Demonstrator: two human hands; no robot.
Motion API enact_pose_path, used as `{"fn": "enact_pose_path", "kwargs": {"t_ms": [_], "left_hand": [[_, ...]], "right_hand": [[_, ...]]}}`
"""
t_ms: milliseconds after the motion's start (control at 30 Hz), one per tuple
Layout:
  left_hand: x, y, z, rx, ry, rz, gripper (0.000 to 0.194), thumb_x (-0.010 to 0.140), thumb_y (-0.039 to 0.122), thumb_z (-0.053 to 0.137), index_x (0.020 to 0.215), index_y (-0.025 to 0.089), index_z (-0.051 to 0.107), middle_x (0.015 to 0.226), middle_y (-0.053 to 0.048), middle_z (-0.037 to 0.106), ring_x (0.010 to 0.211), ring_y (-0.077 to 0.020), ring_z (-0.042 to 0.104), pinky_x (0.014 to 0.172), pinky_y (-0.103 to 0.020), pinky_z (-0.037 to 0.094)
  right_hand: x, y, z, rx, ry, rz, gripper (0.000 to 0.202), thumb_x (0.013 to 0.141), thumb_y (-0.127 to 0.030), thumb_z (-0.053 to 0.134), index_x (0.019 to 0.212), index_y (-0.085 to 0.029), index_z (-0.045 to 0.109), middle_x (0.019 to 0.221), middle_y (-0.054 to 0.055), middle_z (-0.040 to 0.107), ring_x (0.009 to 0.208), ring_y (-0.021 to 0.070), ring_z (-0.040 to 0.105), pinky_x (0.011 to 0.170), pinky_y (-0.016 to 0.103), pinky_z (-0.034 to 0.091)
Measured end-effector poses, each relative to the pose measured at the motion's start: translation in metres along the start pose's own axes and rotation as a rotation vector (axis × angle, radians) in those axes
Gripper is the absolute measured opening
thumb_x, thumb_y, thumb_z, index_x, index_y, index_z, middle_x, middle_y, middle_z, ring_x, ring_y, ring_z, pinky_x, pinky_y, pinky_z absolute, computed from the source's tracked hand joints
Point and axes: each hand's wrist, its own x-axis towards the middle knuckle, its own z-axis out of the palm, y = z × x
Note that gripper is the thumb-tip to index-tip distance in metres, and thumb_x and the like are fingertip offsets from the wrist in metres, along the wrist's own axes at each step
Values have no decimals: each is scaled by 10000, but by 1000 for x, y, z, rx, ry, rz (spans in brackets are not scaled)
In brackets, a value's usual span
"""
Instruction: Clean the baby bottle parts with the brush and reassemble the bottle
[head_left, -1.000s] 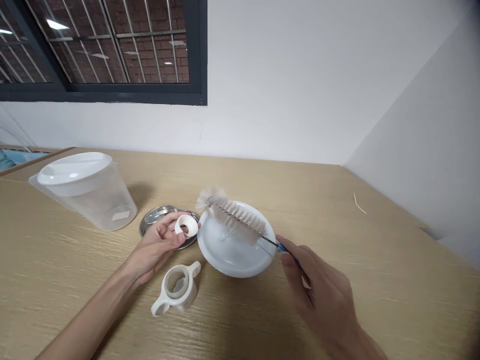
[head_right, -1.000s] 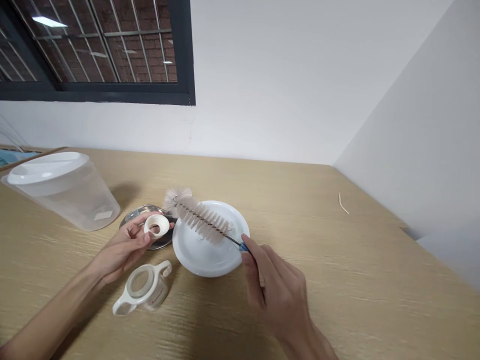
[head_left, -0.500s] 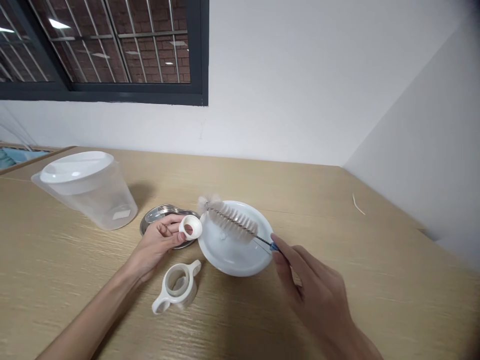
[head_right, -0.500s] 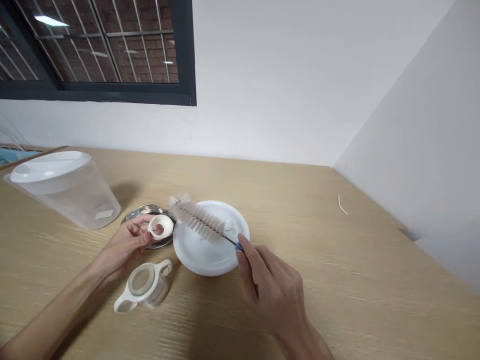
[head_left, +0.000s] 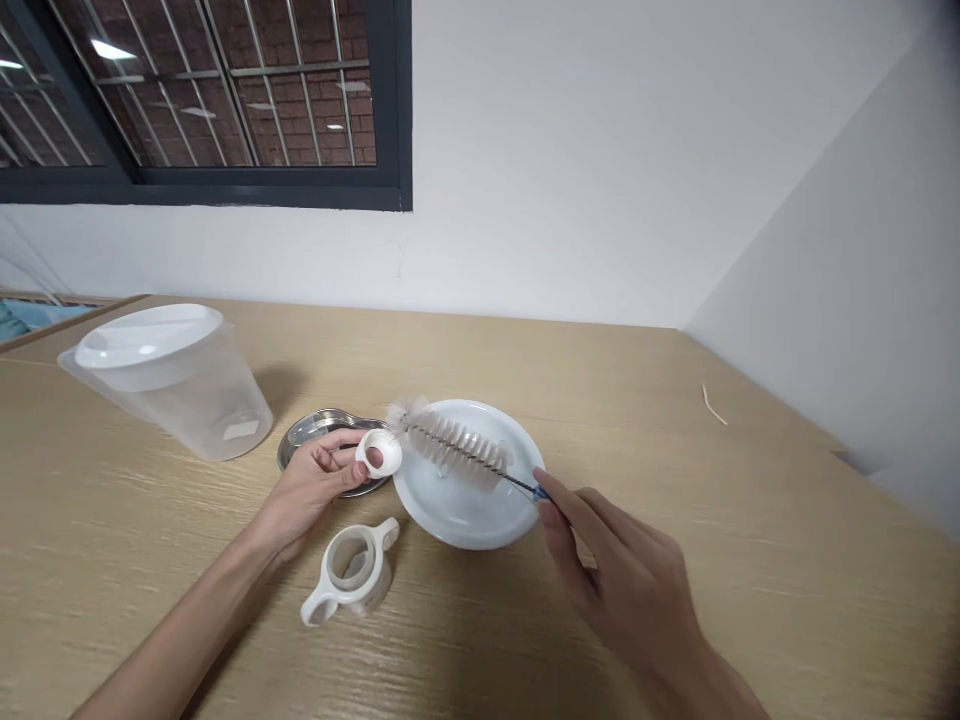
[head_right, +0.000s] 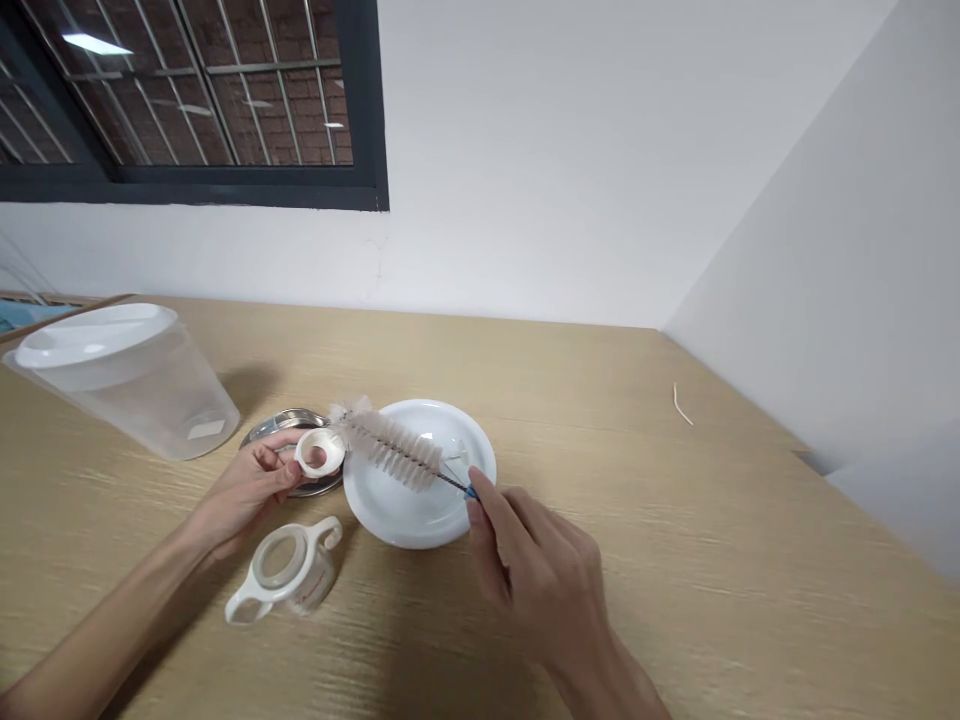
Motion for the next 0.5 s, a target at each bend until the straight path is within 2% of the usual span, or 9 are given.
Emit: {"fn": "enact_pose_path", "kwargs": {"t_ms": [133,300,500], "left_hand": [[2,0,-3,30,-3,10,587,641,419,931,1145,188,739,882,-80,815,845,-197,740,785,-234,525],[2,-3,-4,22,-12,8,561,706,456,881,1175,189,727,956,-89,805,839,-173,731,807,-230,536],[3,-3,-2,30,-60,28,415,785,499,800,1013,154,771,1001,-109,778,820,-166,710,794,-233,547]], "right_hand": [[0,3,-2,1,7,15,265,972,-132,581,1228,-128,648,690,-35,610,526,65,502,546,228,351],[-2,7,-4,43,10,58,230,965,-139,587,1186,-134,654,715,-29,631,539,59,522,554,215,377],[-2,3,-5,122,8,59,275,971,-123,565,1238,-137,628,710,-28,601,537,60,513,537,201,391]]}}
